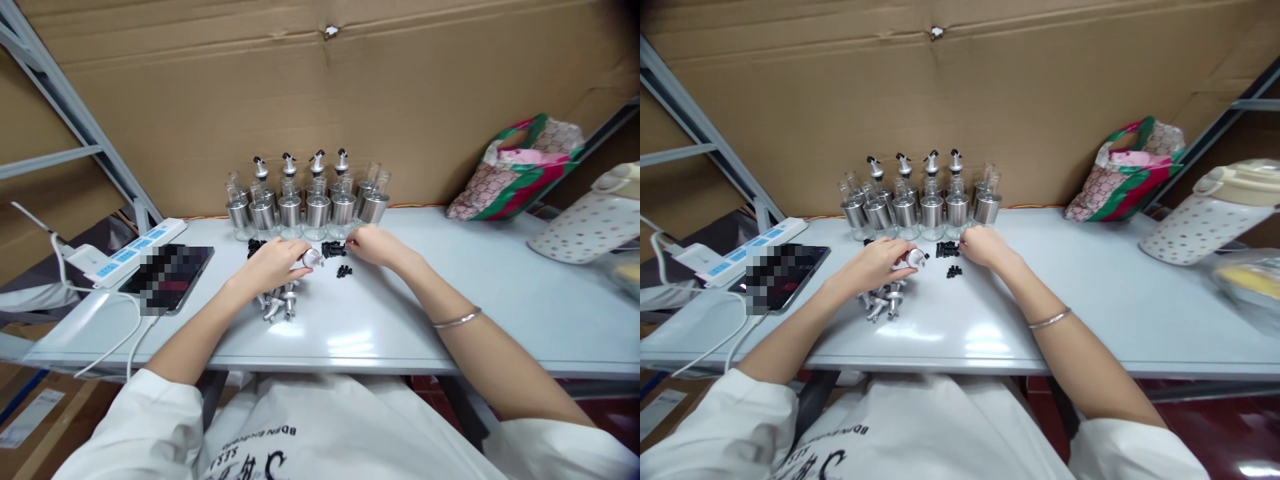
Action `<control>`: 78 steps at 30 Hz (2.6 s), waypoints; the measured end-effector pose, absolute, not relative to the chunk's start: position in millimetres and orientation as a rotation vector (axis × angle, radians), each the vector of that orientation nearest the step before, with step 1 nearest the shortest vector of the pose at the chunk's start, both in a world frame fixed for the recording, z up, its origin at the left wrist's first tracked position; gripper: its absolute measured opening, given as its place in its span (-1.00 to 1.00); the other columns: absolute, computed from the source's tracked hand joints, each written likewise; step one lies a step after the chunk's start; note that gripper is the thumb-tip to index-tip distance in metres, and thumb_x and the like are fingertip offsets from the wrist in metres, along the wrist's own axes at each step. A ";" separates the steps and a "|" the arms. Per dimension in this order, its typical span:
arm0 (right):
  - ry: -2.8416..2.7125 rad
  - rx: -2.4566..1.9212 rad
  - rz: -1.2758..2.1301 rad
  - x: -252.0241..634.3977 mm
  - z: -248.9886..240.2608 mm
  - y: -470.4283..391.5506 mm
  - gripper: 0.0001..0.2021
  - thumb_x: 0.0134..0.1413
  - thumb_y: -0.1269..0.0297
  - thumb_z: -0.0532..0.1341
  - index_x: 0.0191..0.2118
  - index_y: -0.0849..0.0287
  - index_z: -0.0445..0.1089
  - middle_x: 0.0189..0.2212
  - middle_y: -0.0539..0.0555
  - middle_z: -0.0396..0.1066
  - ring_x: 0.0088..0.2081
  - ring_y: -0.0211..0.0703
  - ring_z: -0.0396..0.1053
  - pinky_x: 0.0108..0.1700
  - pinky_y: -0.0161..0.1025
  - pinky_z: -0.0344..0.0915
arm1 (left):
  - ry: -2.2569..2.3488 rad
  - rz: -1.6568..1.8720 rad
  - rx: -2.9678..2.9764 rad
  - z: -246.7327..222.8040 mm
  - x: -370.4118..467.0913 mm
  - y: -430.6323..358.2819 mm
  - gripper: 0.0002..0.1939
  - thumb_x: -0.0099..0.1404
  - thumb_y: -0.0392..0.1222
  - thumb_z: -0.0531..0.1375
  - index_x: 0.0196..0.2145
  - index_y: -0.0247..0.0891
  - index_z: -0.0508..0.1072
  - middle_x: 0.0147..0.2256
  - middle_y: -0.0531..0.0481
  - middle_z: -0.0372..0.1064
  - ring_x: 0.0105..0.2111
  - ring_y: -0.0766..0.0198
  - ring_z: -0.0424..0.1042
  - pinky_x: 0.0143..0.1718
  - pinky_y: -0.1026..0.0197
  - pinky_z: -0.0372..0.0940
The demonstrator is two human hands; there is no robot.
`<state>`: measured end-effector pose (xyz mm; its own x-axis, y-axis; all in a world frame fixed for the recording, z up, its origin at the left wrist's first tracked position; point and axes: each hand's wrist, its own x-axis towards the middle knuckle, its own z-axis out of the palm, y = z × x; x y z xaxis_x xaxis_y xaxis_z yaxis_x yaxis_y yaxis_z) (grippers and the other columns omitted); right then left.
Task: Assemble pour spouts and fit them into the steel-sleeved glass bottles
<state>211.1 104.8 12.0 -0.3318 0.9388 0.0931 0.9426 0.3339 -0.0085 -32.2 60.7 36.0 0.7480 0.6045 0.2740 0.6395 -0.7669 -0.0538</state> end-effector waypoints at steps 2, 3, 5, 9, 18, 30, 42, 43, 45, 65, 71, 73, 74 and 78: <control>-2.493 -1.760 -0.079 212.0 12.5 104.0 -0.75 0.06 0.46 0.06 -0.36 0.21 0.51 -0.31 0.23 0.53 -0.30 -0.04 0.44 -0.35 -0.27 0.19 | -1.006 -0.360 -2.798 36.5 -32.3 60.2 -0.75 0.31 -0.11 0.10 -0.12 -0.29 0.30 -0.29 -0.04 0.43 -0.29 0.20 0.41 -0.20 0.17 0.18; -2.488 -1.753 -0.084 212.1 13.6 103.3 -0.76 0.06 0.47 0.07 -0.36 0.21 0.51 -0.32 0.22 0.52 -0.31 -0.04 0.44 -0.35 -0.27 0.18 | -1.011 -0.352 -2.797 36.9 -32.3 59.7 -0.75 0.31 -0.11 0.10 -0.12 -0.29 0.30 -0.29 -0.04 0.43 -0.28 0.19 0.41 -0.19 0.16 0.17; -2.478 -1.734 -0.099 210.6 18.0 100.2 -0.76 0.07 0.46 0.06 -0.33 0.21 0.50 -0.29 0.23 0.52 -0.29 -0.04 0.44 -0.33 -0.26 0.19 | -1.031 -0.347 -2.799 37.8 -32.0 58.5 -0.75 0.30 -0.13 0.08 -0.12 -0.30 0.30 -0.29 -0.05 0.42 -0.29 0.18 0.40 -0.19 0.15 0.17; -2.439 -1.390 -0.185 196.8 30.9 84.5 -0.69 0.17 0.46 -0.02 -0.09 0.26 0.42 -0.16 0.22 0.46 -0.20 -0.07 0.40 -0.21 -0.24 0.19 | -1.110 -0.402 -2.832 40.6 -31.1 55.5 -0.83 0.24 -0.18 0.02 -0.25 -0.27 0.31 -0.38 -0.02 0.38 -0.39 0.20 0.35 -0.25 0.17 0.17; -2.398 -0.693 -0.282 170.3 33.8 56.3 -0.76 0.13 0.49 -0.04 -0.21 0.25 0.35 -0.43 0.11 0.39 -0.41 -0.15 0.28 -0.34 -0.25 0.09 | -1.207 -0.607 -3.040 39.9 -35.9 59.3 -0.89 0.15 -0.17 -0.02 -0.37 -0.23 0.22 -0.49 0.06 0.28 -0.50 0.27 0.24 -0.43 0.24 0.11; -2.401 -0.821 -0.244 171.5 35.5 57.1 -0.76 0.25 0.39 -0.13 -0.23 0.21 0.26 -0.39 0.13 0.37 -0.39 -0.12 0.27 -0.33 -0.24 0.04 | -1.151 -0.672 -2.847 39.5 -31.4 58.6 -0.82 0.13 -0.19 0.00 -0.29 -0.25 0.27 -0.40 0.01 0.35 -0.41 0.23 0.32 -0.26 0.17 0.16; -2.351 -0.860 -0.275 173.9 36.6 58.2 -0.78 0.23 0.37 -0.12 -0.28 0.20 0.24 -0.43 0.11 0.37 -0.42 -0.12 0.26 -0.31 -0.23 0.03 | -1.232 -0.780 -2.777 37.2 -29.3 57.9 -0.79 0.20 -0.16 0.01 -0.21 -0.28 0.27 -0.36 0.01 0.38 -0.35 0.23 0.38 -0.18 0.18 0.16; -2.350 -0.864 -0.267 174.4 36.5 58.8 -0.78 0.24 0.35 -0.13 -0.29 0.19 0.23 -0.44 0.11 0.36 -0.43 -0.13 0.25 -0.33 -0.24 0.02 | -1.236 -0.776 -2.782 37.2 -29.7 58.2 -0.78 0.22 -0.15 0.00 -0.20 -0.28 0.27 -0.35 0.00 0.38 -0.35 0.23 0.38 -0.18 0.18 0.16; -2.355 -0.862 -0.260 175.1 36.6 59.5 -0.77 0.25 0.34 -0.14 -0.31 0.19 0.22 -0.46 0.10 0.34 -0.45 -0.13 0.24 -0.35 -0.24 0.01 | -1.218 -0.744 -2.794 36.4 -30.1 59.1 -0.76 0.25 -0.12 -0.02 -0.18 -0.29 0.27 -0.33 -0.02 0.39 -0.33 0.21 0.39 -0.17 0.16 0.17; -2.660 -0.862 -0.475 158.1 30.3 52.9 -0.80 0.16 0.43 0.03 -0.32 0.26 0.40 -0.21 0.23 0.46 -0.18 0.00 0.32 -0.22 -0.14 0.02 | -0.731 -0.781 -2.818 32.9 -19.0 42.3 -0.55 0.36 0.10 -0.07 0.12 -0.08 0.21 0.22 -0.17 0.01 0.21 0.06 0.01 0.19 -0.06 -0.09; -2.688 -0.909 -0.415 157.5 33.0 50.8 -0.84 0.09 0.46 0.04 -0.33 0.28 0.38 -0.33 0.20 0.48 -0.29 -0.03 0.33 -0.24 -0.15 0.00 | -0.592 -0.964 -2.804 22.6 -18.5 50.4 -0.44 0.35 0.04 0.02 0.19 -0.16 -0.10 0.21 -0.35 0.00 0.21 0.06 0.07 0.14 -0.09 0.04; -2.662 -0.935 -0.401 157.4 33.9 50.2 -0.84 0.07 0.49 0.04 -0.36 0.26 0.36 -0.37 0.17 0.47 -0.30 -0.05 0.34 -0.26 -0.17 -0.01 | -0.593 -1.010 -2.773 22.4 -19.7 51.7 -0.54 0.35 -0.03 0.04 0.12 -0.18 -0.01 0.14 -0.32 0.11 0.15 0.09 0.17 0.09 -0.04 0.12; -2.655 -0.934 -0.403 157.4 34.3 50.0 -0.83 0.06 0.51 0.03 -0.37 0.25 0.36 -0.38 0.15 0.47 -0.29 -0.05 0.34 -0.26 -0.17 -0.03 | -0.600 -0.988 -2.764 23.2 -20.2 51.5 -0.60 0.36 -0.06 0.03 0.08 -0.19 0.04 0.12 -0.30 0.14 0.12 0.09 0.20 0.07 -0.02 0.14; -2.668 -0.910 -0.451 159.7 35.3 51.2 -0.78 0.08 0.51 0.01 -0.48 0.22 0.32 -0.45 0.14 0.45 -0.30 -0.07 0.33 -0.27 -0.19 -0.06 | -0.642 -0.846 -2.751 27.6 -20.4 49.7 -0.64 0.38 -0.09 -0.01 0.09 -0.20 0.12 0.13 -0.27 0.16 0.10 0.10 0.23 0.05 0.02 0.15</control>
<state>159.7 51.2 35.3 -0.7604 0.5387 0.3628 0.6281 0.7522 0.1993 -20.4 49.7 27.6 0.7430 0.3476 0.5720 0.4575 -0.8875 -0.0548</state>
